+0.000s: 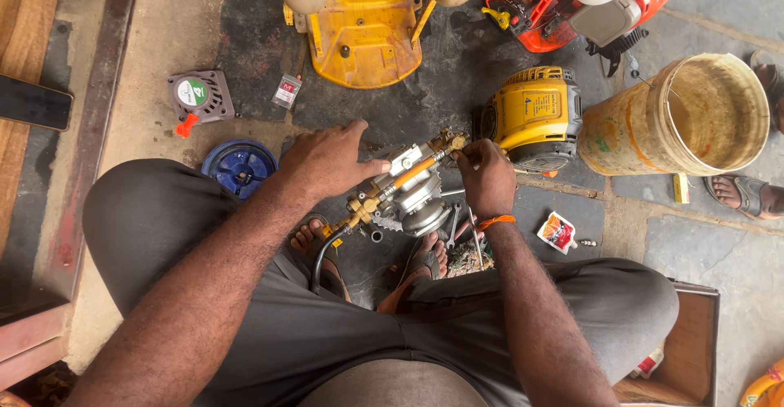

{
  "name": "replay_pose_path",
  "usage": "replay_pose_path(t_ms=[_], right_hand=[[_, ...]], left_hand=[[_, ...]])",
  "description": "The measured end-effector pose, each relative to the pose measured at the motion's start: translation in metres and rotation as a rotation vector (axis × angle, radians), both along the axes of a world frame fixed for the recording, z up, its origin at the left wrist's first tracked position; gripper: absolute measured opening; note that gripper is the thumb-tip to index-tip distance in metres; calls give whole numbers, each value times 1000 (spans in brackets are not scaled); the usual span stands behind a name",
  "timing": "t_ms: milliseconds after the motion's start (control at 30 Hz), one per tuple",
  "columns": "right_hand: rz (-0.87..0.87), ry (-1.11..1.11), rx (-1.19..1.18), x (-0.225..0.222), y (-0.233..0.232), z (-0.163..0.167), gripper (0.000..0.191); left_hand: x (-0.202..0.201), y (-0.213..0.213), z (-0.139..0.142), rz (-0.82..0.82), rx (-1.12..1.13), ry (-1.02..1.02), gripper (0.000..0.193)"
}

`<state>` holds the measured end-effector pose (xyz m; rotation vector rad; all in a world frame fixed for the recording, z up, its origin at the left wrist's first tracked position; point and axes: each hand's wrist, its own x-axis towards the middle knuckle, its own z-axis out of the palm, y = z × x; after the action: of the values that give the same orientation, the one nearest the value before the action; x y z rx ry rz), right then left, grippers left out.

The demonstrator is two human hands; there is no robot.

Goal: The person sits on the floor and uses a T-handle wrench to loosen and remove bolts from a small engine assembly. They detach a metal gear and separate the engine casing into two halves, placing the removed parts on the floor.

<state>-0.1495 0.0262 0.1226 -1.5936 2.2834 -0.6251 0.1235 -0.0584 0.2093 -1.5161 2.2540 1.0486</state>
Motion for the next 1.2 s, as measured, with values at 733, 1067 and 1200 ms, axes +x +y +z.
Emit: replay_pose_path(t_ms=[733,1067,1200], right_hand=[[-58,83,154,2,1,3,25],[-70,77,134,-1,1,-6,32],[29,103,23,2,3,-4,19]], left_hand=[[-1,0,-4,-23,11,-19,90],[-3,0,-6,-16,11,-14,90],[-3,0,-7,-26,-11,-1,90]])
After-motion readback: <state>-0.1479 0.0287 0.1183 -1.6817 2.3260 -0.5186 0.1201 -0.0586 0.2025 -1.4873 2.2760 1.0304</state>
